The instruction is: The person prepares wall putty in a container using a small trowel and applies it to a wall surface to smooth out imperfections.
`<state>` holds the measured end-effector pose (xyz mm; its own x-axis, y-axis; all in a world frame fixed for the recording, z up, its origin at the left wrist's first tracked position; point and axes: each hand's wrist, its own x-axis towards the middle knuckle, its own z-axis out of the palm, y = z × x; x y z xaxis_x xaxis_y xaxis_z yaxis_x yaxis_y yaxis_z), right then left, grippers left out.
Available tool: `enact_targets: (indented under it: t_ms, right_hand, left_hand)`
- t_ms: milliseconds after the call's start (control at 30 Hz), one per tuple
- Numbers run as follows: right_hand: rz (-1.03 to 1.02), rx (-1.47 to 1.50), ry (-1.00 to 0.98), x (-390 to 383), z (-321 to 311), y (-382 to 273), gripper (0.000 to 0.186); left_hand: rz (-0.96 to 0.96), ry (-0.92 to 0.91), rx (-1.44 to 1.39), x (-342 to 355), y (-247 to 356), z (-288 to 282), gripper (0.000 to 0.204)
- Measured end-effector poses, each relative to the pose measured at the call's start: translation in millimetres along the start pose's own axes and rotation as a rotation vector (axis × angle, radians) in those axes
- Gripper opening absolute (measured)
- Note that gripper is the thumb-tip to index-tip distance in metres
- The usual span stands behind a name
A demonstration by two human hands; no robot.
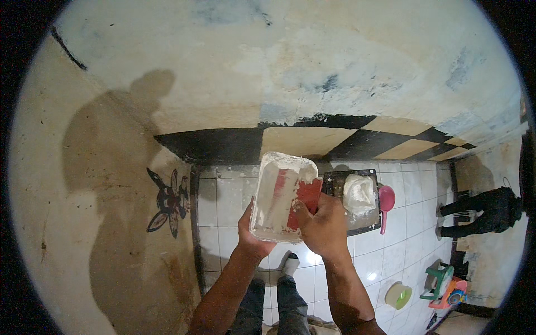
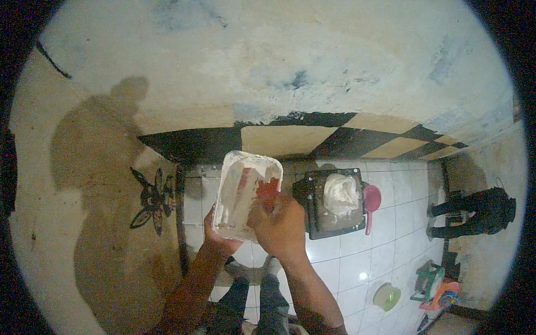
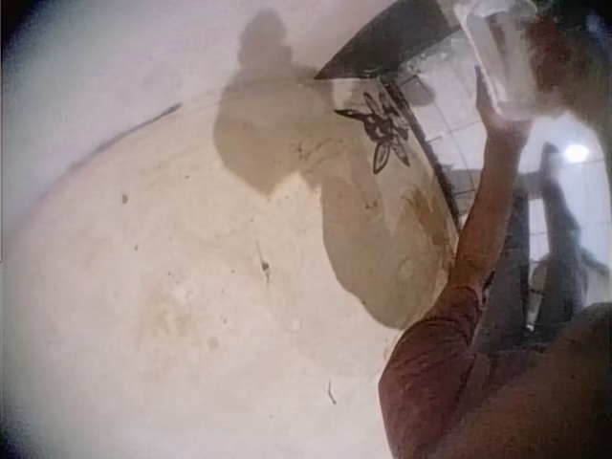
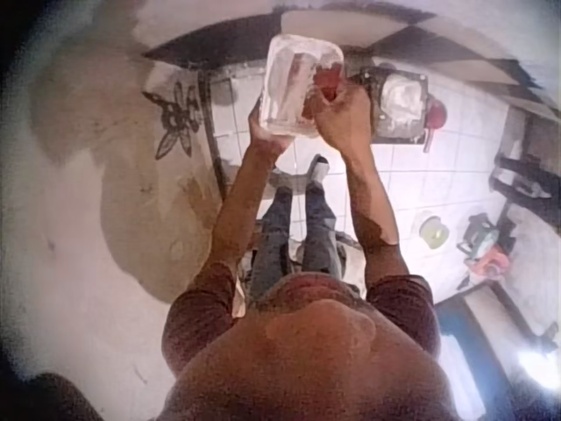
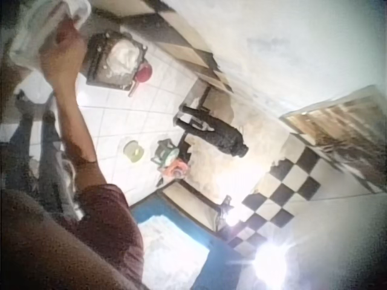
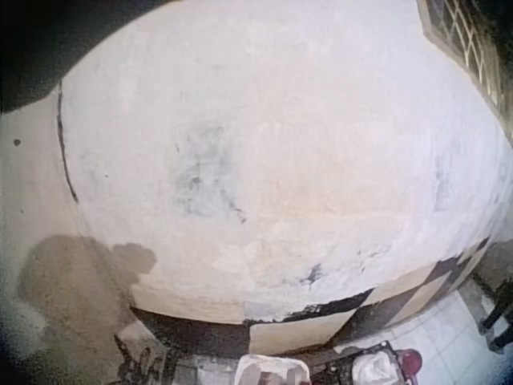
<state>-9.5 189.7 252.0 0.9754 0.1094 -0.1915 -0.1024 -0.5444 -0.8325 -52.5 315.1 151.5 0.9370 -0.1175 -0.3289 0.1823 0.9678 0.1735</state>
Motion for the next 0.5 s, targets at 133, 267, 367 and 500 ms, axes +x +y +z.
enact_targets:
  t_ms: [133,267,367,500]
  right_hand:
    - [0.001,-0.078,-0.034,7.0,-1.3,-3.3,0.019]
    - [-0.060,0.120,-0.061,20.1,13.6,14.3,0.018]
    - [-0.074,-0.006,0.030,17.7,8.5,14.9,0.017]
    - [-0.013,0.014,0.087,8.6,-9.6,-0.9,0.017]
  left_hand:
    - [0.014,-0.023,-0.005,2.3,-2.3,-8.2,0.097]
    - [0.045,-0.097,0.047,4.0,-5.1,-15.8,0.072]
    - [-0.024,-0.108,-0.040,5.2,-1.0,-17.4,0.057]
    - [-0.099,-0.060,-0.067,6.9,-1.7,-12.4,0.054]
